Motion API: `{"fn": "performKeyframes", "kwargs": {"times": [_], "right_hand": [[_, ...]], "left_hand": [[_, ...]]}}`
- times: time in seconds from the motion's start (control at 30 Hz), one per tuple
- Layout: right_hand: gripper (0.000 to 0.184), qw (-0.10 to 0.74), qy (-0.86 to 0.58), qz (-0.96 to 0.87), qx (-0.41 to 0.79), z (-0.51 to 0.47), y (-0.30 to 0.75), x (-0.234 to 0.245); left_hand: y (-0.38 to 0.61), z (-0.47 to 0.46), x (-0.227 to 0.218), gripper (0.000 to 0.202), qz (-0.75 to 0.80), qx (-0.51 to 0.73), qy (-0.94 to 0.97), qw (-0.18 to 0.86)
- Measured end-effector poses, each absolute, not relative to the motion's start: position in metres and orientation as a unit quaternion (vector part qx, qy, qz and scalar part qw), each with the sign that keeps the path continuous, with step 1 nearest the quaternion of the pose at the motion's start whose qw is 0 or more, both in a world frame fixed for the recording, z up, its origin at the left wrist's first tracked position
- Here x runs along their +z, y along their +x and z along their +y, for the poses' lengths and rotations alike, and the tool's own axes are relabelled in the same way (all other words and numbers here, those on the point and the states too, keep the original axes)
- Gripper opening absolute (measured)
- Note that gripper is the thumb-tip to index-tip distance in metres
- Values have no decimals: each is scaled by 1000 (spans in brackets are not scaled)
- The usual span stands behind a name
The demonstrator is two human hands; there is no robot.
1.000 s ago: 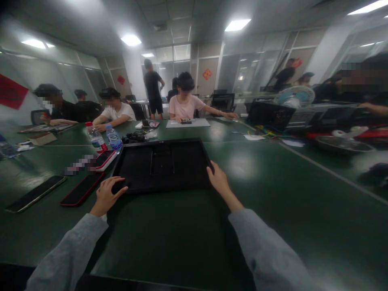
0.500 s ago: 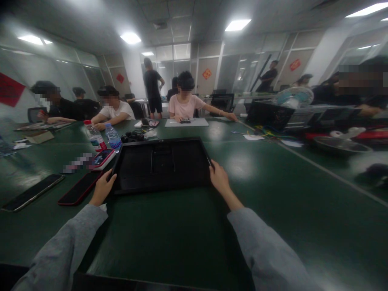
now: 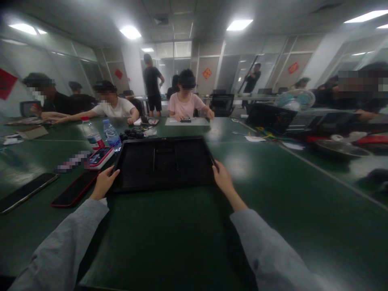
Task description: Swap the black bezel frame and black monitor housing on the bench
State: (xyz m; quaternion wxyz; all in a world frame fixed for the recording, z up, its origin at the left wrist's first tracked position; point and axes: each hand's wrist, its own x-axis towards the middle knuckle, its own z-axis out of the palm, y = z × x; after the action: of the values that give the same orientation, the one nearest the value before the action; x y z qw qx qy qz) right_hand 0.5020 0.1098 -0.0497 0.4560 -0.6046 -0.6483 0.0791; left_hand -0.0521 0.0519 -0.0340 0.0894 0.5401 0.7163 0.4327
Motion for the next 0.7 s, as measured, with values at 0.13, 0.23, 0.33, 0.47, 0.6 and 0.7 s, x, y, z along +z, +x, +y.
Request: {"fn": "performKeyframes", "kwargs": {"times": [0.13, 0.23, 0.33, 0.47, 0.6, 0.7], "right_hand": [[51, 454, -611, -643, 85, 108, 502, -49], [51, 452, -609, -646, 83, 107, 501, -48], [52, 453, -610, -645, 82, 107, 501, -48], [51, 454, -610, -645, 75, 107, 501, -48], [51, 448, -611, -648, 75, 106, 501, -49], [51, 446, -609, -651, 74, 105, 500, -48]], "left_hand": [[-48, 47, -27, 53, 729, 404, 548, 77], [-44, 44, -23, 54, 739, 386, 549, 63], [-41, 42, -20, 55, 746, 374, 549, 57], [-39, 40, -17, 57, 752, 363, 549, 49], [-38, 38, -15, 56, 758, 352, 548, 42], [-38, 38, -14, 57, 756, 353, 549, 42]]}}
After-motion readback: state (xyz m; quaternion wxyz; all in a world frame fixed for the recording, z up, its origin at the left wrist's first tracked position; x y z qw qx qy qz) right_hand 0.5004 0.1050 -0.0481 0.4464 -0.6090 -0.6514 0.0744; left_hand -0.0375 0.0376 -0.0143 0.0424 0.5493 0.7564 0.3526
